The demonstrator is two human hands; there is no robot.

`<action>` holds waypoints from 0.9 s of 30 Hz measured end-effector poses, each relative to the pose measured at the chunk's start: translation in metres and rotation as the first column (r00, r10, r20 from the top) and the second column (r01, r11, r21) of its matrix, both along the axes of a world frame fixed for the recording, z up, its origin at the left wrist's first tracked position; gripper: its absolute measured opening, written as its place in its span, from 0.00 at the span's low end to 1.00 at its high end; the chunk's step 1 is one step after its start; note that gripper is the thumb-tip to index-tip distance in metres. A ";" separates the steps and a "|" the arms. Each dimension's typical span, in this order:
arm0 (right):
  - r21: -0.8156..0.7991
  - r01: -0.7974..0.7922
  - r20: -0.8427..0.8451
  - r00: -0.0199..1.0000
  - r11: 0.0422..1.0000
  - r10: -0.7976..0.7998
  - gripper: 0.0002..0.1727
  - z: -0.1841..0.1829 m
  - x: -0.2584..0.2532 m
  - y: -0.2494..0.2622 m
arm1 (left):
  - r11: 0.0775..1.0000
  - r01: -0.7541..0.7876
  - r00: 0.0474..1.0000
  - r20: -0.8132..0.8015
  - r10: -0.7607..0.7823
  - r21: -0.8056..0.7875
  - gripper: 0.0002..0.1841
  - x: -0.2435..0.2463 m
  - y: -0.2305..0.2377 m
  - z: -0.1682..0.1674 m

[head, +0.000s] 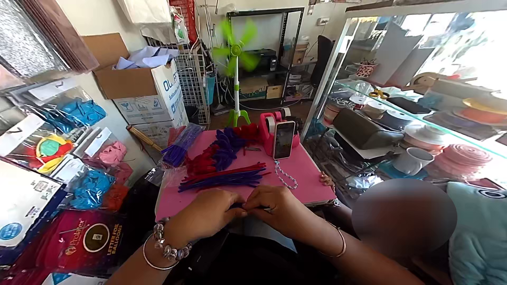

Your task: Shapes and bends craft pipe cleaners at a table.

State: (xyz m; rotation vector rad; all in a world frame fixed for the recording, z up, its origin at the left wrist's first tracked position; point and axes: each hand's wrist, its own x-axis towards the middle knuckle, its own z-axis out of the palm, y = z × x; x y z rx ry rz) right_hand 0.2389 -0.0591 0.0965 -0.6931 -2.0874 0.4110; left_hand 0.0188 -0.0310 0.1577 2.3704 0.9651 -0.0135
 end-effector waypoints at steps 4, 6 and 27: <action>0.042 0.012 0.018 1.000 0.999 -0.012 0.05 0.001 0.002 0.000 | 0.999 -0.028 0.998 -0.053 0.026 -0.022 0.18 0.003 -0.005 0.001; 0.065 0.032 0.012 0.999 0.997 -0.033 0.05 -0.001 0.001 -0.001 | 0.995 -0.071 0.997 -0.011 0.071 -0.074 0.18 0.003 -0.008 -0.001; 0.407 0.190 0.063 0.970 0.893 -0.235 0.08 -0.017 -0.003 -0.002 | 0.964 -0.049 0.918 0.370 0.146 -0.259 0.25 -0.022 0.015 -0.005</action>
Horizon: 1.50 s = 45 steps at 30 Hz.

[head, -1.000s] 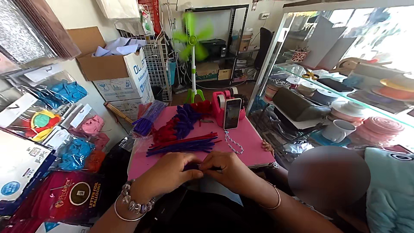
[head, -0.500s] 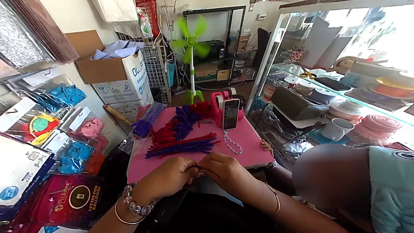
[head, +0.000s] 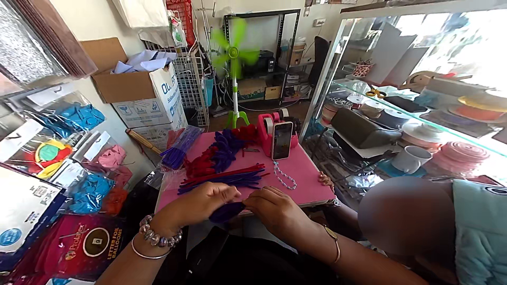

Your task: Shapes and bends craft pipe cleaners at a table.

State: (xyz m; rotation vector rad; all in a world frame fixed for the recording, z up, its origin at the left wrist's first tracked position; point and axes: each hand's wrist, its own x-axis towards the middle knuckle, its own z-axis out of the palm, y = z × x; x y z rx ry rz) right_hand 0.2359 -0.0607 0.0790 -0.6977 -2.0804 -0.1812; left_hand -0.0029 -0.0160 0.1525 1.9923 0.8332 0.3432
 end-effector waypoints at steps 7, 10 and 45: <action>0.038 0.019 0.023 1.000 0.999 -0.020 0.08 0.003 -0.001 0.001 | 0.997 0.028 0.998 -0.064 -0.023 0.079 0.18 0.003 -0.007 0.006; 0.050 0.036 0.038 0.999 0.998 -0.038 0.07 0.004 -0.002 0.001 | 0.995 -0.013 0.978 -0.205 0.033 0.100 0.15 0.012 -0.017 0.008; -0.766 -0.254 -0.107 0.956 0.590 0.273 0.15 0.034 0.043 0.021 | 0.780 -0.241 0.968 0.083 0.238 0.577 0.17 0.021 -0.036 -0.056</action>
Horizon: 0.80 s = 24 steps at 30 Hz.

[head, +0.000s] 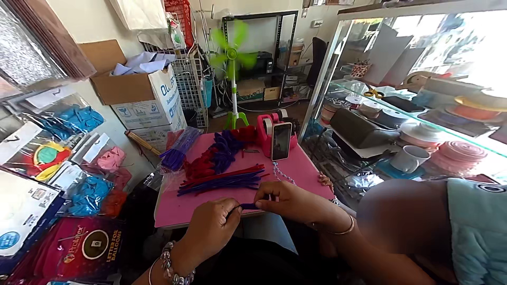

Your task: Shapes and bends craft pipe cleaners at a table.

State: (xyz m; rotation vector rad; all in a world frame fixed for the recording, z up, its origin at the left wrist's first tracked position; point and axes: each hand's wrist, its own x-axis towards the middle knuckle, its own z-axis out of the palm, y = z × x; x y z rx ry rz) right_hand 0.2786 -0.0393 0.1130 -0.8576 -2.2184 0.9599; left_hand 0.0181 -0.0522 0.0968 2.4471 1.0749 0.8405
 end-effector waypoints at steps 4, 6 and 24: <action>0.476 0.224 0.049 0.959 0.851 -0.279 0.12 0.004 -0.011 -0.010 | 0.988 -0.077 0.994 -0.065 0.086 0.133 0.19 0.003 -0.002 -0.003; 0.648 0.330 -0.046 0.917 0.687 -0.397 0.12 0.004 -0.023 -0.022 | 0.993 -0.099 0.995 -0.021 0.101 0.071 0.19 0.002 0.000 -0.001; 0.078 -0.073 -0.197 0.977 0.994 0.087 0.09 0.008 -0.053 0.012 | 0.891 0.125 0.988 0.134 -0.073 -0.437 0.17 -0.015 -0.011 0.002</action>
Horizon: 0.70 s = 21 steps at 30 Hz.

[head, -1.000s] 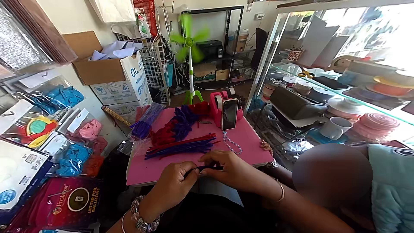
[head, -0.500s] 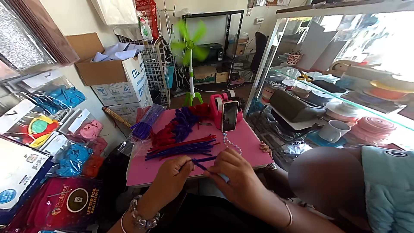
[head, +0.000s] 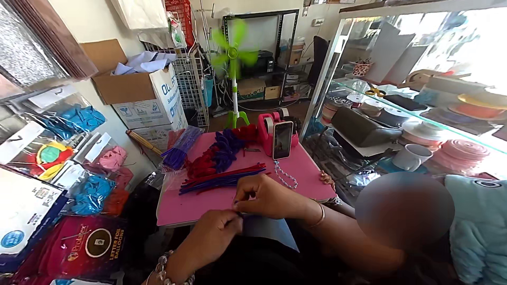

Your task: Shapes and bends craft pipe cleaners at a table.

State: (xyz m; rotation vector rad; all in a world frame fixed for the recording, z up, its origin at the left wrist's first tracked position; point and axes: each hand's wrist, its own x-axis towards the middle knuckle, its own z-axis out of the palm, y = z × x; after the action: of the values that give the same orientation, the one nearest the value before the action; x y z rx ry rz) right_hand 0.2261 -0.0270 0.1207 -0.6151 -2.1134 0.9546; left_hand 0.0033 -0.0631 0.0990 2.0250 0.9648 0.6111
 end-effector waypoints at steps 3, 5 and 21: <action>0.204 0.244 -0.214 0.956 0.948 -0.200 0.08 -0.012 -0.010 -0.019 | 0.944 -0.267 0.951 0.212 0.225 0.194 0.16 -0.003 0.007 -0.010; -0.017 0.203 -0.460 0.868 0.979 -0.188 0.05 -0.027 -0.018 -0.031 | 0.905 -0.330 0.876 0.444 0.188 0.269 0.13 0.003 0.006 -0.009; 0.448 0.617 -0.483 0.776 0.647 -0.406 0.02 -0.037 -0.030 -0.055 | 0.455 -0.513 0.858 0.419 0.298 0.728 0.17 0.039 0.011 -0.011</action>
State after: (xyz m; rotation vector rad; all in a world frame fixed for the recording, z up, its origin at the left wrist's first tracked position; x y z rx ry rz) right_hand 0.1957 -0.0819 0.0837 -0.6223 -1.6258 0.0350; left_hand 0.0421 -0.0522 0.0883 2.4003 1.1535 1.8433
